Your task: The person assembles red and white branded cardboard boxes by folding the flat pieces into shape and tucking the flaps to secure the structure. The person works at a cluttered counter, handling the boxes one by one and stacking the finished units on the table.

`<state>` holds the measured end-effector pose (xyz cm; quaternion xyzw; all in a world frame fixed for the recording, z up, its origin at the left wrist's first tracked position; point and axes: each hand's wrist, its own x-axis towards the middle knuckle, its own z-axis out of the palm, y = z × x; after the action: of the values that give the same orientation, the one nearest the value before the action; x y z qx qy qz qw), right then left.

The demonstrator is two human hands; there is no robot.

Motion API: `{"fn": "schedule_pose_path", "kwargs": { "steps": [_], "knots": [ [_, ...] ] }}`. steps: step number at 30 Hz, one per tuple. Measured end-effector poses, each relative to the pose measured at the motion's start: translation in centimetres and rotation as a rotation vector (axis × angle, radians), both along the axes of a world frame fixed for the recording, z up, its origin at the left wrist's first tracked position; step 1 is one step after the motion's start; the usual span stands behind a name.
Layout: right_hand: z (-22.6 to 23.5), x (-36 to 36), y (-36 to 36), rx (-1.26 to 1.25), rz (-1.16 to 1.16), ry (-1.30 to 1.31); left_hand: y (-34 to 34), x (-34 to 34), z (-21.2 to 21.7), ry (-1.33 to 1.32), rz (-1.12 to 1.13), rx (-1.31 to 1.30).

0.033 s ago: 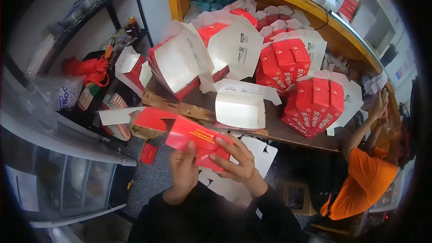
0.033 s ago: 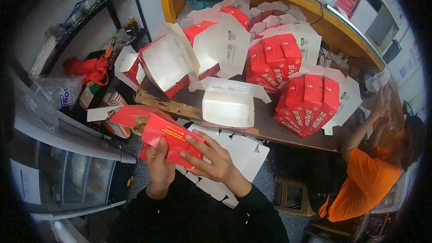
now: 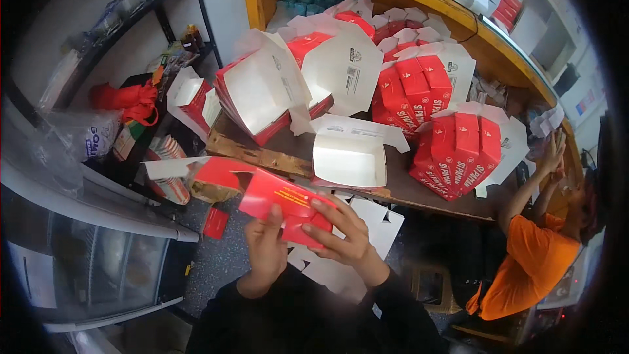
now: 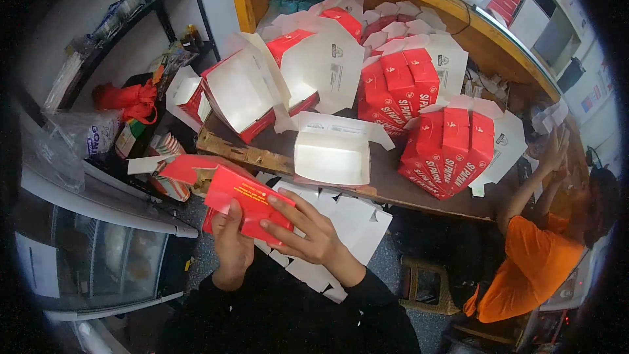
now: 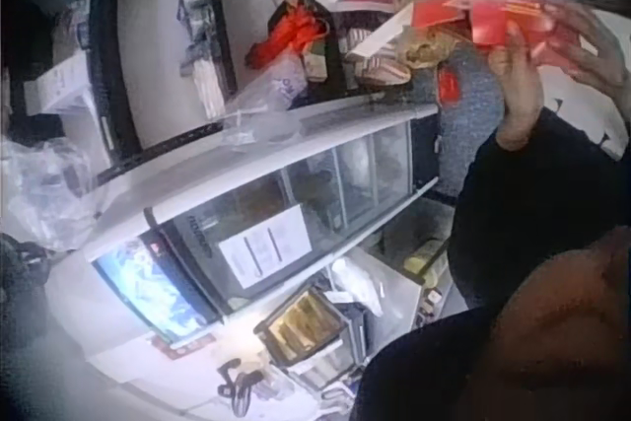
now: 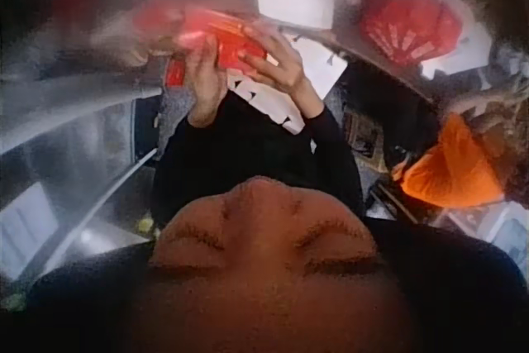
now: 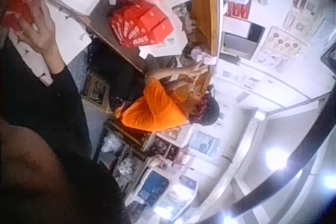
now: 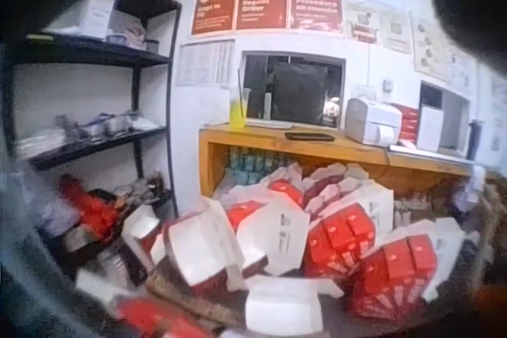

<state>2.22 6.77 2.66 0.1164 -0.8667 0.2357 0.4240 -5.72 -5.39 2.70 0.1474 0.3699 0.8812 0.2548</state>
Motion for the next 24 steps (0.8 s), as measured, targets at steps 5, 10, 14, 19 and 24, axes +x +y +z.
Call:
{"fn": "schedule_pose_path", "kwargs": {
  "steps": [5,10,14,19,24],
  "knots": [
    [-1.2,0.0,0.0,-0.093,0.054,-0.004,-0.8,-0.3,-0.8,-0.004,-0.091,-0.009],
    [-2.3,0.3,-1.9,-0.068,-0.214,-0.042,-0.2,1.9,-0.6,0.122,-0.037,-0.188],
    [-3.4,0.8,-3.6,-0.417,-0.123,-0.004,-1.2,2.3,-1.9,0.824,0.098,-0.592],
    [-2.9,1.3,0.3,-0.691,-0.044,0.225,-0.6,-0.1,3.4,1.320,-0.006,-0.621],
    [0.0,3.7,4.2,-0.467,-0.148,0.115,0.2,-1.3,4.7,1.208,-0.091,-0.701]
  ]
}}
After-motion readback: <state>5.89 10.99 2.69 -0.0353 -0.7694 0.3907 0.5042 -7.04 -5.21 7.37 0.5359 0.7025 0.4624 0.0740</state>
